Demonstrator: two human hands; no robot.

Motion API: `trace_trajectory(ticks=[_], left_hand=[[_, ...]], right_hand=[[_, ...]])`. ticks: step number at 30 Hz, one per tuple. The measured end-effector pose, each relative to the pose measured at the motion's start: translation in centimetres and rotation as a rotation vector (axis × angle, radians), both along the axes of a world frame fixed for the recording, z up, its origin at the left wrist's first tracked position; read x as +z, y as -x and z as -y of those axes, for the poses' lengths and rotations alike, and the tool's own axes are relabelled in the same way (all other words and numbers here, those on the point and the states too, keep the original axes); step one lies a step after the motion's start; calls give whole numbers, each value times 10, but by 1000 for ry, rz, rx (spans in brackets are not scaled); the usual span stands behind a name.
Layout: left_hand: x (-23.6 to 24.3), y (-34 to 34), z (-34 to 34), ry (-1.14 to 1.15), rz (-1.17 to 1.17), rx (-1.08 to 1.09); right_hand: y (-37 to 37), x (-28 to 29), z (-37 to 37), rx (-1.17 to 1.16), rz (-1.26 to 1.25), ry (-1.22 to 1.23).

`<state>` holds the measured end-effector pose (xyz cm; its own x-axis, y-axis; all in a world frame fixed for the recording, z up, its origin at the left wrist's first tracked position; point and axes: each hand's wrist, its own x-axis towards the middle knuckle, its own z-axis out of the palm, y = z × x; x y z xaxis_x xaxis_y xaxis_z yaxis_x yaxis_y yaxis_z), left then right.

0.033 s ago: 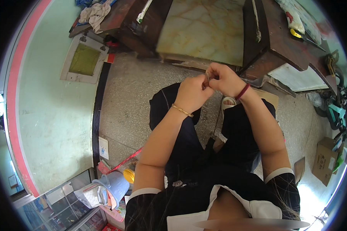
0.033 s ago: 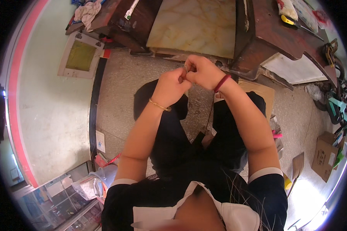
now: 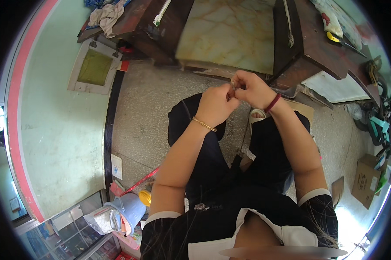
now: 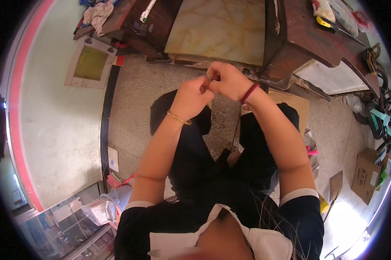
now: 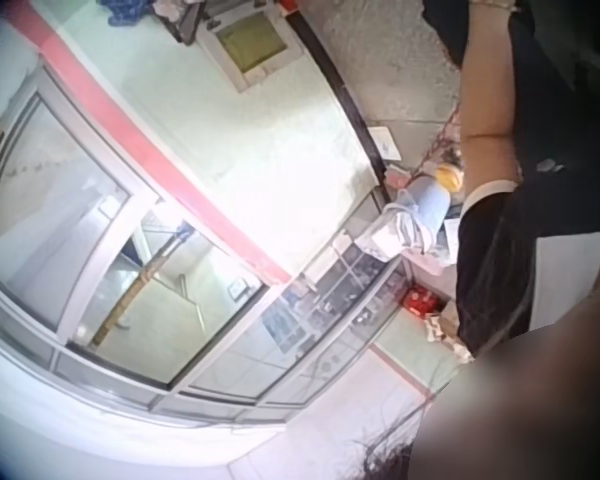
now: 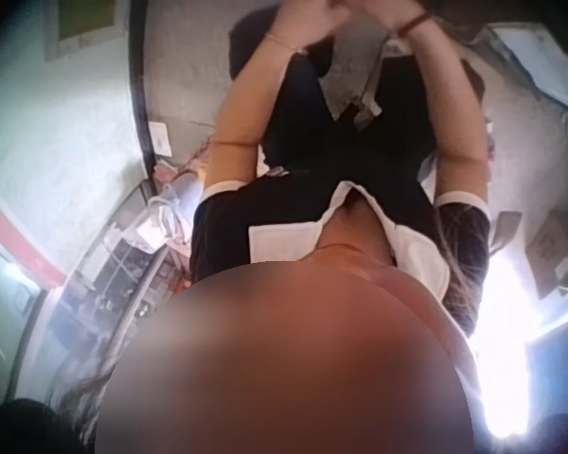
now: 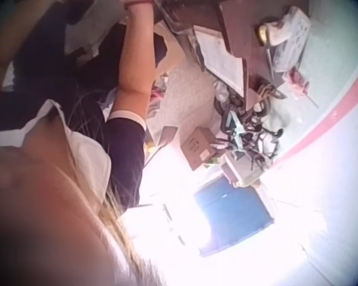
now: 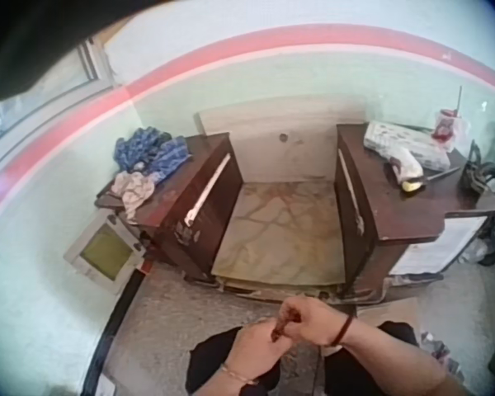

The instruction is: The person sits on the floor sorting small metal parts from a plastic bag into a jar. They then move to a wooden cabinet, pick up a hammer, and hammer a nail into the underside of the cabinet's side panel.

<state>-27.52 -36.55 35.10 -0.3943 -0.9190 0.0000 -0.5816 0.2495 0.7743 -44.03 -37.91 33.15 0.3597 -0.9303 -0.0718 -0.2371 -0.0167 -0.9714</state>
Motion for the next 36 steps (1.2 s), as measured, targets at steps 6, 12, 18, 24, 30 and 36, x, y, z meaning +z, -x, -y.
trace_trajectory(ticks=[6,12,18,24,30,36], left_hand=[[-6,-1,1,157,88,32],[-9,1,2,245,171,39],[-13,4,1,370,254,32],[-19,4,-1,387,281,22],[-23,2,0,362,232,29],[-18,6,3,351,326,28]], right_hand=[[-7,6,-2,-35,-35,67],[-7,9,-6,-47,-82,102],[-9,4,-9,-33,-20,19],[-10,-8,-9,-15,-78,81],[-10,4,-10,-13,-31,19],[-13,-12,-8,-95,-39,279]])
